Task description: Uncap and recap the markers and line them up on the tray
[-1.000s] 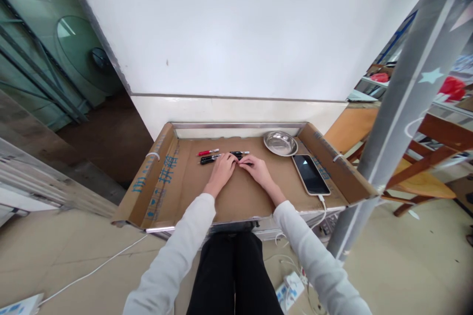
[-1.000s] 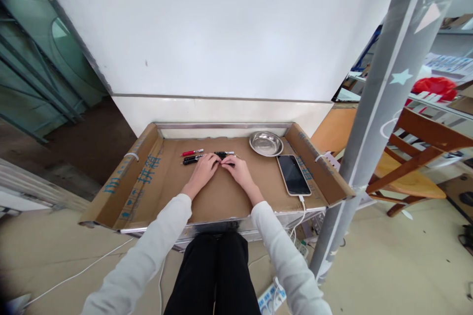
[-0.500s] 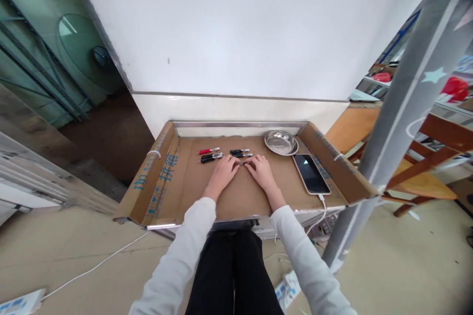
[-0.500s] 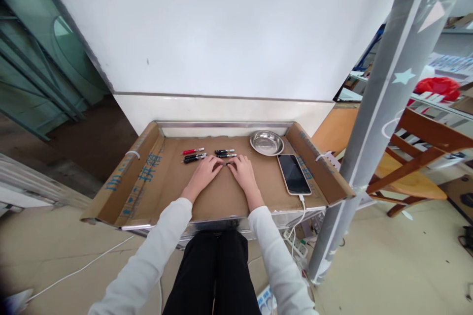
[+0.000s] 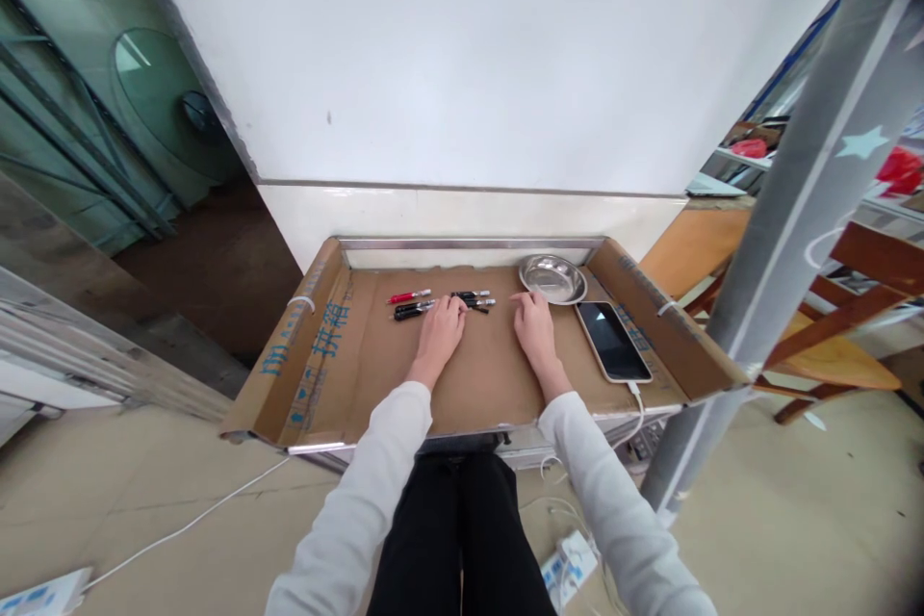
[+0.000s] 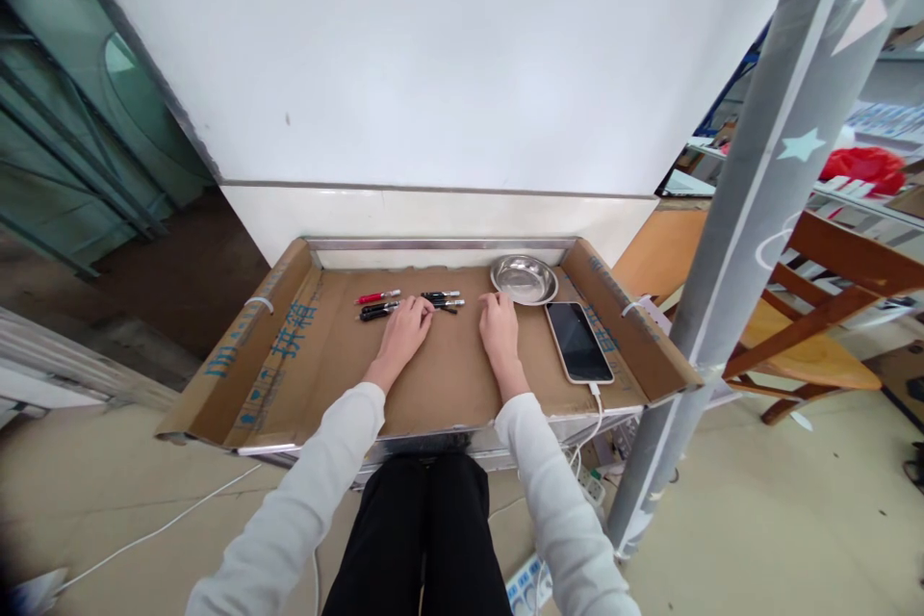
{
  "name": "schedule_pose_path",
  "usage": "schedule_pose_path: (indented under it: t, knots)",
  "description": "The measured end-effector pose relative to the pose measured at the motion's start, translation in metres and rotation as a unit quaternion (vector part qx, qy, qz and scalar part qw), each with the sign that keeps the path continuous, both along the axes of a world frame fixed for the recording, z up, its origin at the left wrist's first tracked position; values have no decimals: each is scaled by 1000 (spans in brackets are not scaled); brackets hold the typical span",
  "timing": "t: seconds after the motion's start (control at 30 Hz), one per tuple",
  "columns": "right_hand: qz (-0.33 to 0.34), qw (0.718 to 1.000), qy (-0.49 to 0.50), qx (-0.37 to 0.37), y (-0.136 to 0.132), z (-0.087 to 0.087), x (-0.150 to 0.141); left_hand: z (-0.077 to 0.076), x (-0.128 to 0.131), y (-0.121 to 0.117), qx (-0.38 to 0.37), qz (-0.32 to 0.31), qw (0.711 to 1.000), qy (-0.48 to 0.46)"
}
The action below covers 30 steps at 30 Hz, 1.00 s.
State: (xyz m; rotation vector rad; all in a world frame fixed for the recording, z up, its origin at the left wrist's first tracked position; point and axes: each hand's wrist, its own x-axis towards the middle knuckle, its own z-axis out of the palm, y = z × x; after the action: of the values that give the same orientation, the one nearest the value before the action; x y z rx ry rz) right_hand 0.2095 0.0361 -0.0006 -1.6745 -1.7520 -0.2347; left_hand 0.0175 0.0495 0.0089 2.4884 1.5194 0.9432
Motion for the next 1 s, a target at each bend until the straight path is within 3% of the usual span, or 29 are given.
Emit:
schedule_pose_path:
  t: [0.17,0.33,0.53,0.6,0.8,1.0]
  knots:
    - [13,998,-45,-34,9,5,20,-2,-1,-2,9,-28,1000,3]
    - [20,995,-73,-62,10,3,17,-2,0,-1,7,-30,1000,7]
    - [22,997,-64,-40,5,-1,14,-2,-4,-10,4,-21,1000,-23]
    - [2,997,-71,-32,5,-2,14,-2,-10,-16,9,12,999,-30]
    - [-28,996,-83,-31,6,-8,13,2,-30,-28,-14,220,973,-64]
    - [10,997,-56,-50,4,-5,12,3,-35,-45,-25,255,966,-42]
